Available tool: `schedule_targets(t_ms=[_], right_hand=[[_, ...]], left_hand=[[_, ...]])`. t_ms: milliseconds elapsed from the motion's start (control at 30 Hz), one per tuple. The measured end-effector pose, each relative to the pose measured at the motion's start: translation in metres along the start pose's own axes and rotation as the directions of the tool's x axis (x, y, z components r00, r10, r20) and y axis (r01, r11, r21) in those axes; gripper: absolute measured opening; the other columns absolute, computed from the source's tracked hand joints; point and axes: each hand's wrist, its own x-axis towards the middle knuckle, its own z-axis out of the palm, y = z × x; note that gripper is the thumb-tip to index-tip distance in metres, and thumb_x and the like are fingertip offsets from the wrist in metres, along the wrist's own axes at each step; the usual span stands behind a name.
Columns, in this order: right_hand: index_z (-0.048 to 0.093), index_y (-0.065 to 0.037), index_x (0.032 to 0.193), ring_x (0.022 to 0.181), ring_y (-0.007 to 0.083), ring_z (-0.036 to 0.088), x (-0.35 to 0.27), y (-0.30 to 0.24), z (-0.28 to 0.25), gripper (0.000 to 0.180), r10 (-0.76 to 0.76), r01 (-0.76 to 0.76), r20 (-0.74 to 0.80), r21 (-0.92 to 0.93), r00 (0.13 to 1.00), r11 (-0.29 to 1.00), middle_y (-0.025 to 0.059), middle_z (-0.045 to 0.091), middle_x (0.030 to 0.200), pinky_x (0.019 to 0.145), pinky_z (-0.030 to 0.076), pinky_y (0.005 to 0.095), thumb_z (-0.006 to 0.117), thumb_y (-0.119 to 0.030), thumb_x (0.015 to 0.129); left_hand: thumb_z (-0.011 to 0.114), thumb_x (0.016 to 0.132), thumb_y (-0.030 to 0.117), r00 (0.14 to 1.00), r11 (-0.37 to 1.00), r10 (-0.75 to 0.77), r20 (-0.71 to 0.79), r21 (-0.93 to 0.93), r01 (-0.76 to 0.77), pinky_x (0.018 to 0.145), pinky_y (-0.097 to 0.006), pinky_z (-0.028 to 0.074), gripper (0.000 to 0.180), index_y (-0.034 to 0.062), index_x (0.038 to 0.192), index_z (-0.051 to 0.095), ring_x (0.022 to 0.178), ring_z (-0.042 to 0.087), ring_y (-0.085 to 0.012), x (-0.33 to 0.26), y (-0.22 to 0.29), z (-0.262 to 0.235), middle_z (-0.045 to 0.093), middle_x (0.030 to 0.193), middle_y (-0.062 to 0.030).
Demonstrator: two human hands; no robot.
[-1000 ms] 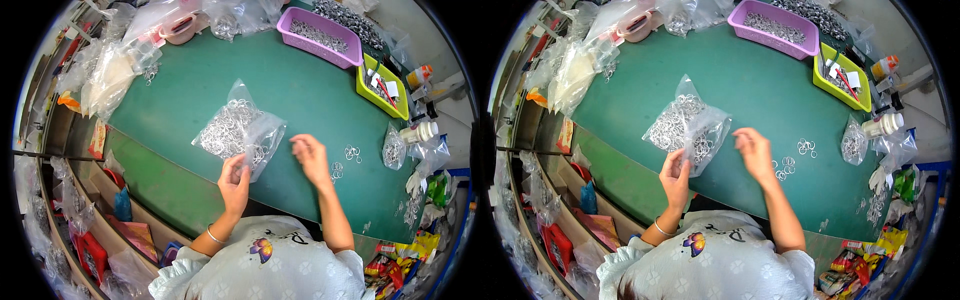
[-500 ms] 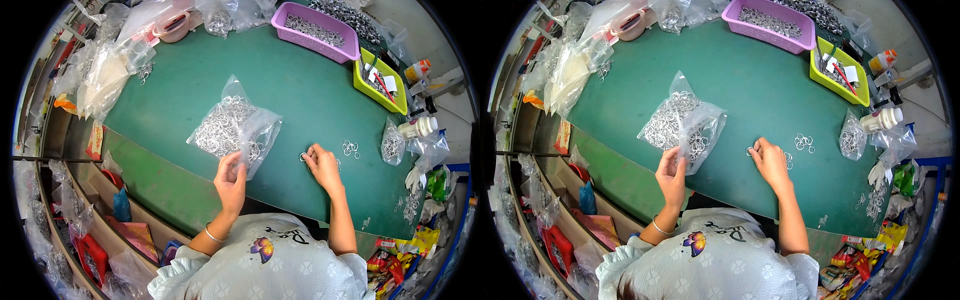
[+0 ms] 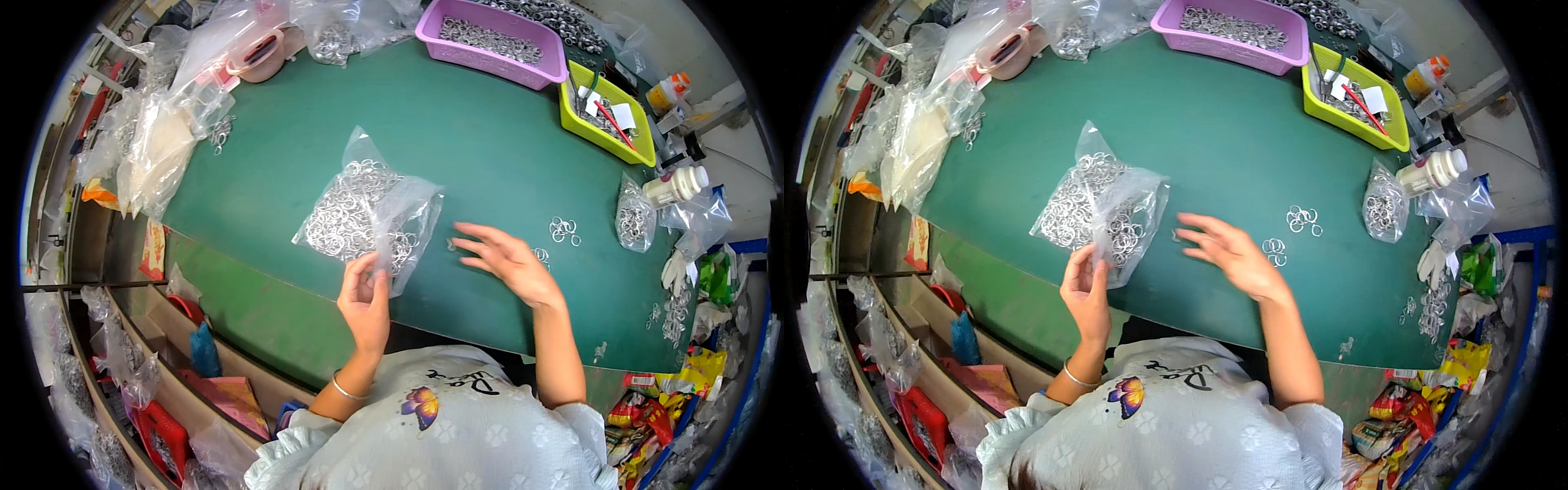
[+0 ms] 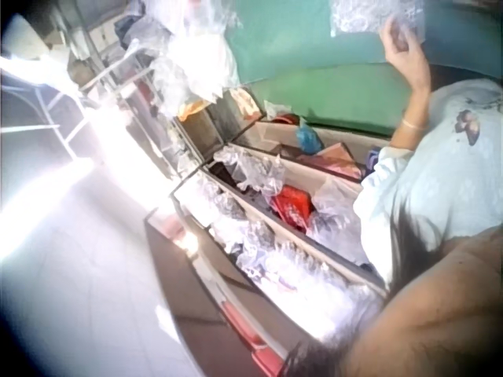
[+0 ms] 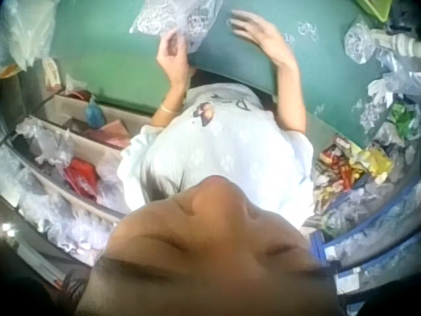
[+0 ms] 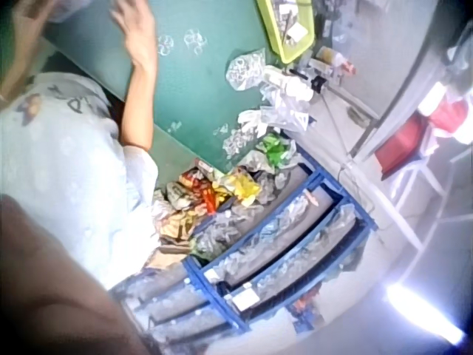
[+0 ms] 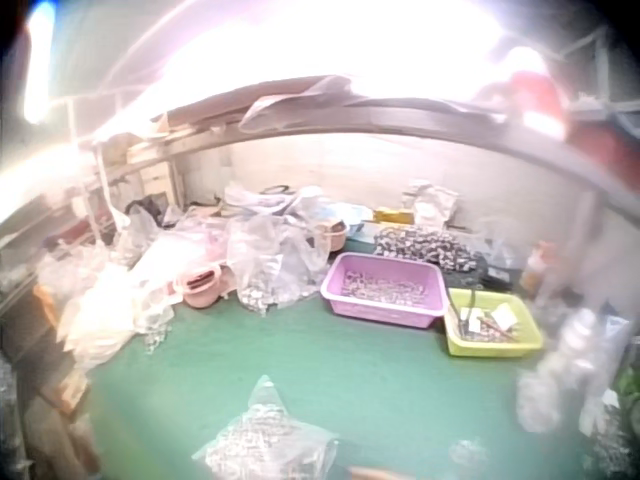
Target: The person removes metal rings from a plastic bag, spreads them on a workbench by hand, and then places them back into the bag.
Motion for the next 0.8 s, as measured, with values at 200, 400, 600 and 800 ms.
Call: schedule_targets(t_ms=[200,400,600,800], right_hand=[[0.052,0.004,0.117,0.102,0.0224,0.058,-0.023,0.003,-0.040,0.029,-0.004,0.009,-0.239,0.021,0.971,1.000,0.0166,0.059,0.113,0.085,0.048,0.0324,0.053,-0.003,0.089],[0.059,0.001,0.102,0.078,0.0228,0.054,0.022,0.026,-0.001,0.029,-0.482,0.051,-0.170,-0.909,0.860,0.413,0.0114,0.056,0.093,0.072,0.046,0.0337,0.069,-0.004,0.074],[0.059,0.002,0.094,0.073,0.0239,0.057,0.040,0.037,0.007,0.024,-0.419,0.008,-0.225,-0.874,0.880,0.486,0.0125,0.054,0.087,0.066,0.048,0.0332,0.070,-0.003,0.073],[0.060,0.002,0.101,0.077,0.0173,0.060,0.061,0.032,0.064,0.026,-0.493,0.358,-0.090,-0.577,0.865,0.734,0.0107,0.058,0.100,0.065,0.050,0.0270,0.067,0.001,0.076]], left_hand=[[0.050,0.084,-0.012,1.000,1.000,-0.002,0.001,-0.005,0.002,0.082,-0.023,0.043,0.028,-0.0054,0.111,0.054,0.092,0.052,-0.0118,0.001,-0.001,0.003,0.049,0.100,-0.0057],[0.051,0.084,-0.012,1.000,1.000,0.013,-0.005,-0.003,-0.013,0.082,-0.023,0.044,0.029,-0.0057,0.111,0.053,0.094,0.052,-0.0119,0.000,-0.002,0.003,0.049,0.102,-0.0061],[0.051,0.084,-0.012,0.999,0.999,0.035,-0.004,-0.016,-0.035,0.082,-0.023,0.044,0.028,-0.0061,0.111,0.053,0.094,0.052,-0.0119,0.000,0.000,0.002,0.049,0.103,-0.0064],[0.053,0.086,-0.005,0.999,0.999,0.047,-0.021,0.011,-0.047,0.078,-0.027,0.048,0.025,-0.0062,0.111,0.054,0.093,0.055,-0.0129,0.000,0.000,0.006,0.052,0.106,-0.0063]])
